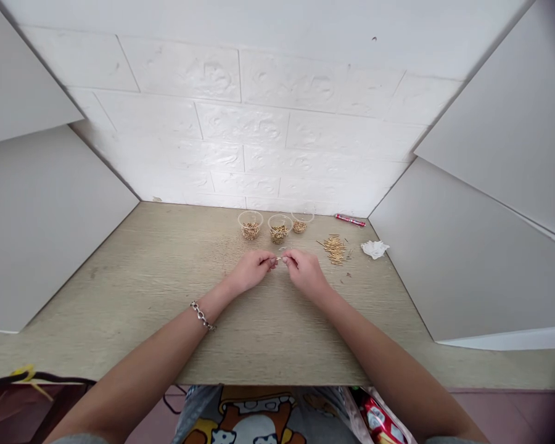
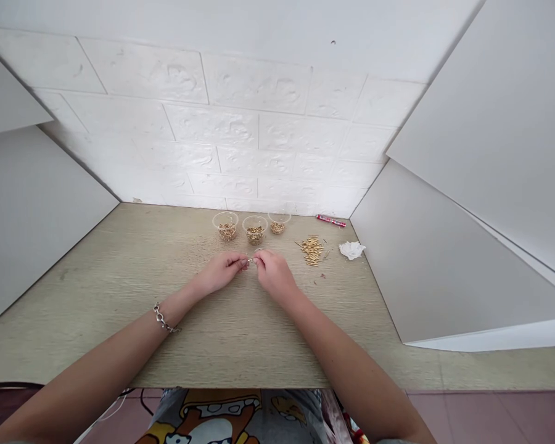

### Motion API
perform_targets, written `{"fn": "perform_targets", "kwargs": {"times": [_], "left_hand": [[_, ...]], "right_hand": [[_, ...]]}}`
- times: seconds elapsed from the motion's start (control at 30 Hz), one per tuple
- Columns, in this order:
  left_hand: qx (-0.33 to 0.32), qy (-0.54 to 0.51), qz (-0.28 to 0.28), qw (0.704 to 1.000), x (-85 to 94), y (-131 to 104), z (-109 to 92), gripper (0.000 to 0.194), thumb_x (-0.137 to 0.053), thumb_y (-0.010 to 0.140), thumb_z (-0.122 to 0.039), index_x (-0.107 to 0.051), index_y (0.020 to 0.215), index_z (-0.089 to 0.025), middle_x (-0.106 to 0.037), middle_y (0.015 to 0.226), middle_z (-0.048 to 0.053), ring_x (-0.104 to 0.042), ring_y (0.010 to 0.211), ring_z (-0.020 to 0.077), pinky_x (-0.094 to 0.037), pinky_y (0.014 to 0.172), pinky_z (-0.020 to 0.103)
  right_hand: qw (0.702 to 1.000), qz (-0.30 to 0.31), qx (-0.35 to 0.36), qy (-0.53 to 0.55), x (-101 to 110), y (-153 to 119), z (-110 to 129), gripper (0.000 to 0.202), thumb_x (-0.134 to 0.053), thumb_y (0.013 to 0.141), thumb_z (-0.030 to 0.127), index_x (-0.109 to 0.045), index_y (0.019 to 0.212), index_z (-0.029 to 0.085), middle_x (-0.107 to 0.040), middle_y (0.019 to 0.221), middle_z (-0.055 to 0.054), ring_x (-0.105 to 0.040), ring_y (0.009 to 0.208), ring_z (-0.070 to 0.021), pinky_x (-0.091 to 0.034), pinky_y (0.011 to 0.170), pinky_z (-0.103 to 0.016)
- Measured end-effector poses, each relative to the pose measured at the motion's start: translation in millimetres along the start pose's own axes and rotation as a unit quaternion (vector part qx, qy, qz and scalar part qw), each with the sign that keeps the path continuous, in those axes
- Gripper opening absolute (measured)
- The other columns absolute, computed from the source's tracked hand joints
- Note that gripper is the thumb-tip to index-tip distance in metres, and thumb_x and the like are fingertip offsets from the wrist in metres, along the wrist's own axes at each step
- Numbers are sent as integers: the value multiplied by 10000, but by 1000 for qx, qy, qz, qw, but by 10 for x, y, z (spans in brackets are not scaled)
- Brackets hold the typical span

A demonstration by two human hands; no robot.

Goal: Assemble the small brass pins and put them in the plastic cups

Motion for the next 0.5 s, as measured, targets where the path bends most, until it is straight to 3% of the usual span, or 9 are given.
{"fn": "perform_targets", "kwargs": {"times": [0.33, 0.5], "left_hand": [[1, 30, -19, 999, 19, -3, 20, 236, -351, 776, -212, -566, 691, -163, -596, 716, 5, -517, 696, 124, -370, 656, 227], [-10, 46, -13, 999, 14, 1, 11, 232, -354, 778, -213, -571, 713, -164, -595, 724, 9, -514, 703, 124, -367, 660, 225]], "right_hand": [[987, 40, 48, -145, -86, -40, 135, 207, -326, 828, 155, -532, 822, 161, -549, 770, -62, -485, 709, -156, -350, 637, -255], [995, 44, 35, -79, -72, -25, 87, 175, -357, 815, 144, -531, 799, 163, -562, 763, -44, -493, 711, -139, -351, 638, -240]]}}
Point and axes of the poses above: each hand's wrist, its own y-axis towards the middle knuckle, its own x-axis out of the back of the hand, z = x × y, the point moved 10 cm from there along y, towards the middle knuckle
